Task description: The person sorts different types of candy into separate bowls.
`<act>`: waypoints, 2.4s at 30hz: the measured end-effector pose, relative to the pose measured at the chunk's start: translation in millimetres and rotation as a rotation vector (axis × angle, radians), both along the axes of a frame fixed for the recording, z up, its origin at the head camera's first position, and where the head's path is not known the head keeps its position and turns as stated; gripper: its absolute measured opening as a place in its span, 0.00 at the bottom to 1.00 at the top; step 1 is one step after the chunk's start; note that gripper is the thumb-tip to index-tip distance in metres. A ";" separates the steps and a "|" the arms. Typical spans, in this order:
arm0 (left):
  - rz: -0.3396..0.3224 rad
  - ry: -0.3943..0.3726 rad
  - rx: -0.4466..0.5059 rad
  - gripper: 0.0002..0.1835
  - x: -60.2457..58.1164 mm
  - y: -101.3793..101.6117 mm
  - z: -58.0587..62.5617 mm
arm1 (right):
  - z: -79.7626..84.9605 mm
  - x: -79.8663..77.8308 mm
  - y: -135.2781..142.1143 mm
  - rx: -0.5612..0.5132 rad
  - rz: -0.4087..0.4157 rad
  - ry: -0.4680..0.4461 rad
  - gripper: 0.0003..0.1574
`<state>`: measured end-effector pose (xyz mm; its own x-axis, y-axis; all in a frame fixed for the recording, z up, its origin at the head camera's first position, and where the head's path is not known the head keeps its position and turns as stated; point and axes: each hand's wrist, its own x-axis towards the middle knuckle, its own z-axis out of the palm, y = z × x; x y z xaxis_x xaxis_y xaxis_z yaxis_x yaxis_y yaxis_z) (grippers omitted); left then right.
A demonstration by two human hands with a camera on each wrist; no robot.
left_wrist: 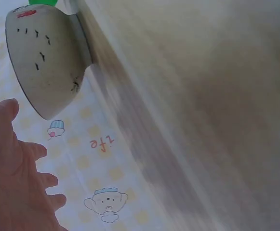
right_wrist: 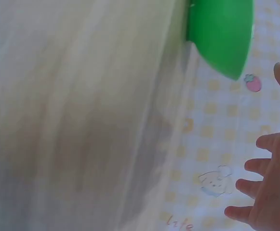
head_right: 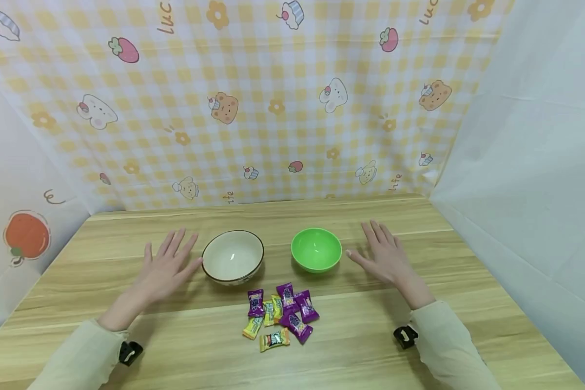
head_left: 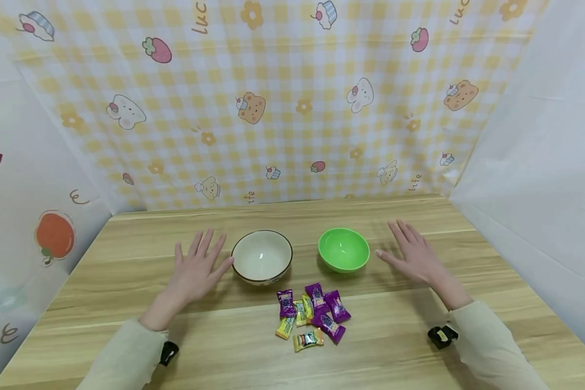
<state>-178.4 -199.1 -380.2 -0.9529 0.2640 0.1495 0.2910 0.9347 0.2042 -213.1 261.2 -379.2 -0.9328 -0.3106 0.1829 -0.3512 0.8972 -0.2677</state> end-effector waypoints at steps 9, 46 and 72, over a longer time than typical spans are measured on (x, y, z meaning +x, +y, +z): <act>-0.032 0.013 0.052 0.37 -2.1 8.8 10.1 | 20.6 7.3 -19.8 -0.186 0.097 0.055 0.43; -0.083 -0.042 -0.003 0.50 2.2 29.3 -4.6 | -17.9 50.4 -96.1 -0.473 0.154 -0.523 0.27; -0.075 -0.052 0.002 0.51 2.7 29.3 -4.2 | -23.8 50.9 -106.2 -0.369 0.327 -0.349 0.23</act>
<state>-175.7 -169.8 -384.4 -0.9369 0.3346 0.1012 0.3491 0.9103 0.2224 -162.2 155.0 -403.0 -0.8239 -0.5658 0.0336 -0.4288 0.5834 -0.6898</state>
